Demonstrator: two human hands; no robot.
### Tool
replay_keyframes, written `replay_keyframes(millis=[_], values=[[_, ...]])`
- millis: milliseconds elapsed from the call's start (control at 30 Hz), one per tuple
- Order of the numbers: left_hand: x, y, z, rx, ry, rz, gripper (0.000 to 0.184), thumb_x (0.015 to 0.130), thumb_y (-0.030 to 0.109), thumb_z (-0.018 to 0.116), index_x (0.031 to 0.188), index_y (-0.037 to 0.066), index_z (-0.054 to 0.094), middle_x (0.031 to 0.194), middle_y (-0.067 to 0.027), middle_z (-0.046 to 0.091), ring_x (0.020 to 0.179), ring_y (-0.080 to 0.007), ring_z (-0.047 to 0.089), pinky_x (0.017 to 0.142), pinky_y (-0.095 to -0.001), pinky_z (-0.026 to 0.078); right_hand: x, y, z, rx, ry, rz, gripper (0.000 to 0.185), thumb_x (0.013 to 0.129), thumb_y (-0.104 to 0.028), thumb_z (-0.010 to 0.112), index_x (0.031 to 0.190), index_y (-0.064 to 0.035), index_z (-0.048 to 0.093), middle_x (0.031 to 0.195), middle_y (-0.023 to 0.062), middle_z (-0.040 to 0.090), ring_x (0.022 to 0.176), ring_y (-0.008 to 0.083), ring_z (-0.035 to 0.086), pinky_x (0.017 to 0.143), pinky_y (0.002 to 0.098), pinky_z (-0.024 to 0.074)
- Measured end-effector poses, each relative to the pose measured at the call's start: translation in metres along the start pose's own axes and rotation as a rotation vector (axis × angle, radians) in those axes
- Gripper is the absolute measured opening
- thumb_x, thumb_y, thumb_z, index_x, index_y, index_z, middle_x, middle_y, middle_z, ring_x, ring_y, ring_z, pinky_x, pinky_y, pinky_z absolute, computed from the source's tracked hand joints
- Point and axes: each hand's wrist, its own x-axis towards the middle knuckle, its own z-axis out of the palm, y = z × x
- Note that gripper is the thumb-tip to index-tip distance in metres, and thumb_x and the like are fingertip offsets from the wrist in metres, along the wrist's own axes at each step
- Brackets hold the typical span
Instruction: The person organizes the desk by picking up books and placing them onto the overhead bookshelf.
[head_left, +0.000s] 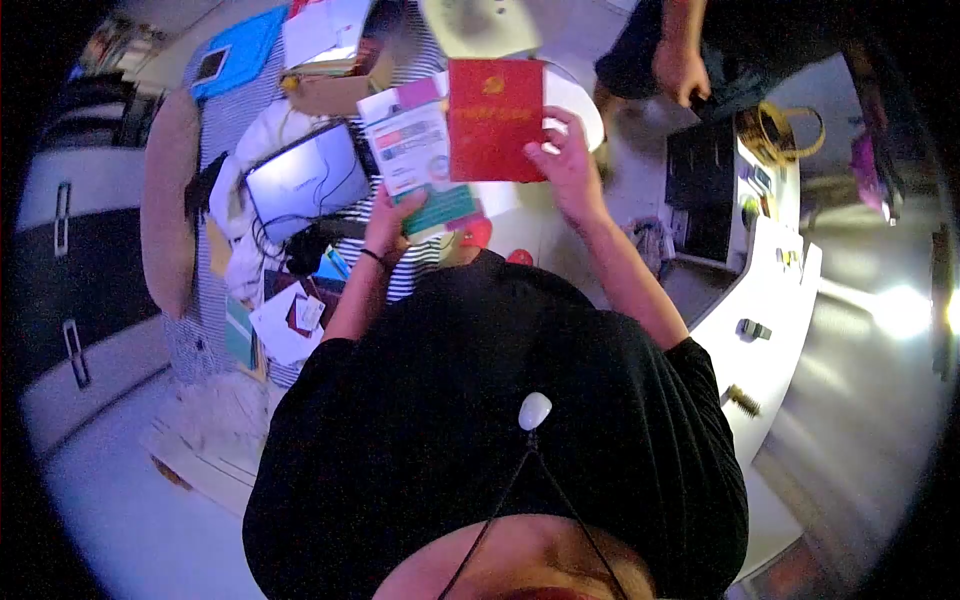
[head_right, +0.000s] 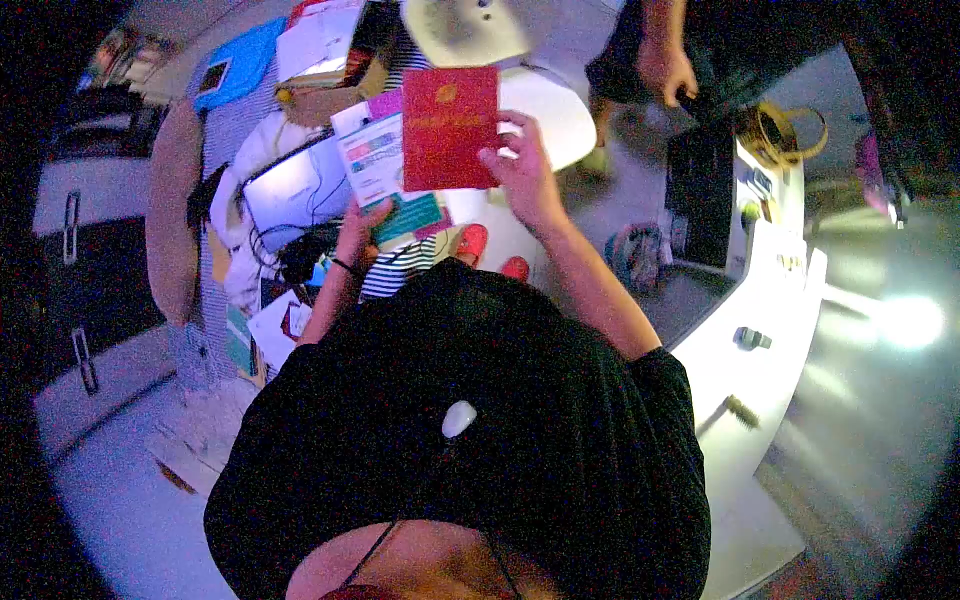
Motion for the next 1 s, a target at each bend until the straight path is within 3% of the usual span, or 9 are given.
replay_keyframes(millis=[167,233,333,433,500,533,633,900,1000], values=[[-0.025,0.001,0.016,-0.014,-0.058,0.081,0.044,0.086,0.03,0.056,0.119,0.006,0.04,0.108,-0.0051,0.052,0.097,-0.0137,0.051,0.085,-0.0317,0.042,0.003,0.031,0.041,-0.378,-0.12,0.062,0.045,0.079,-0.008,0.061,0.118,-0.0096,0.038,0.085,0.0117,0.058,0.071,0.0169,0.06,0.063,0.0319,0.0504],[-0.021,-0.017,0.004,0.107,-0.062,0.158,0.049,0.083,0.03,0.061,0.119,0.006,0.039,0.107,-0.0064,0.053,0.095,-0.0154,0.052,0.082,-0.032,0.045,0.001,0.033,0.044,-0.544,-0.157,0.119,0.047,0.076,-0.012,0.064,0.117,-0.0104,0.039,0.08,0.011,0.06,0.065,0.0223,0.061,0.058,0.0345,0.0487],[-0.031,-0.011,0.015,-0.106,0.007,0.047,0.049,0.077,0.018,0.067,0.115,0.005,0.039,0.102,-0.0082,0.055,0.089,-0.0189,0.056,0.077,-0.0346,0.049,-0.001,0.033,0.051,-0.683,-0.176,0.007,0.049,0.075,-0.014,0.065,0.116,-0.0092,0.039,0.076,0.0109,0.06,0.064,0.0279,0.061,0.061,0.0367,0.0485],[-0.024,-0.008,0.024,-0.139,0.024,0.021,0.046,0.076,0.01,0.066,0.114,0.004,0.039,0.104,-0.0101,0.055,0.09,-0.0208,0.058,0.077,-0.0368,0.05,0.005,0.028,0.047,-0.772,-0.243,0.071,0.05,0.074,-0.016,0.066,0.117,-0.0087,0.04,0.09,0.0142,0.059,0.075,0.0309,0.061,0.067,0.0376,0.0488],[-0.015,-0.012,0.023,-0.335,0.045,-0.056,0.044,0.076,0.003,0.062,0.114,0.004,0.039,0.104,-0.0115,0.056,0.093,-0.0238,0.058,0.077,-0.0394,0.051,0.01,0.035,0.035,-0.929,-0.282,-0.231,0.049,0.074,-0.018,0.067,0.116,-0.0093,0.044,0.108,0.0163,0.052,0.09,0.0294,0.058,0.072,0.0378,0.0492],[-0.005,-0.018,0.016,-0.359,0.068,-0.065,0.044,0.076,0.004,0.062,0.114,0.004,0.039,0.103,-0.0121,0.056,0.092,-0.0243,0.059,0.077,-0.0401,0.052,0.018,0.036,0.03,-0.805,-0.321,-0.034,0.049,0.074,-0.02,0.067,0.117,-0.0098,0.046,0.119,0.0151,0.044,0.1,0.0262,0.054,0.075,0.0351,0.0492],[0.018,-0.009,-0.003,-0.353,0.1,-0.081,0.044,0.076,0.004,0.062,0.114,0.003,0.04,0.102,-0.0129,0.057,0.09,-0.0251,0.06,0.076,-0.0407,0.052,0.04,0.06,-0.012,-0.477,-0.265,0.142,0.039,0.075,-0.016,0.066,0.111,-0.0058,0.054,0.11,0.0115,0.056,0.086,0.0184,0.059,0.073,0.0287,0.0486],[0.153,0.045,-0.123,-0.208,0.135,-0.017,0.043,0.07,0.006,0.064,0.108,0.004,0.045,0.098,-0.012,0.056,0.089,-0.0252,0.058,0.076,-0.0407,0.05,-0.008,0.134,-0.165,-0.46,0.343,0.524,0.02,0.078,-0.014,0.065,0.094,-0.0045,0.059,0.077,0.004,0.061,0.062,0.0119,0.054,0.057,0.0257,0.046],[0.218,0.101,-0.155,-0.213,0.126,-0.005,0.043,0.072,0.004,0.062,0.111,0.006,0.045,0.099,-0.012,0.057,0.088,-0.0259,0.059,0.075,-0.0405,0.051,-0.07,0.222,-0.23,-0.311,0.345,0.508,0.017,0.08,-0.016,0.061,0.094,-0.0047,0.059,0.073,0.0021,0.058,0.061,0.0107,0.052,0.054,0.0252,0.0429]])
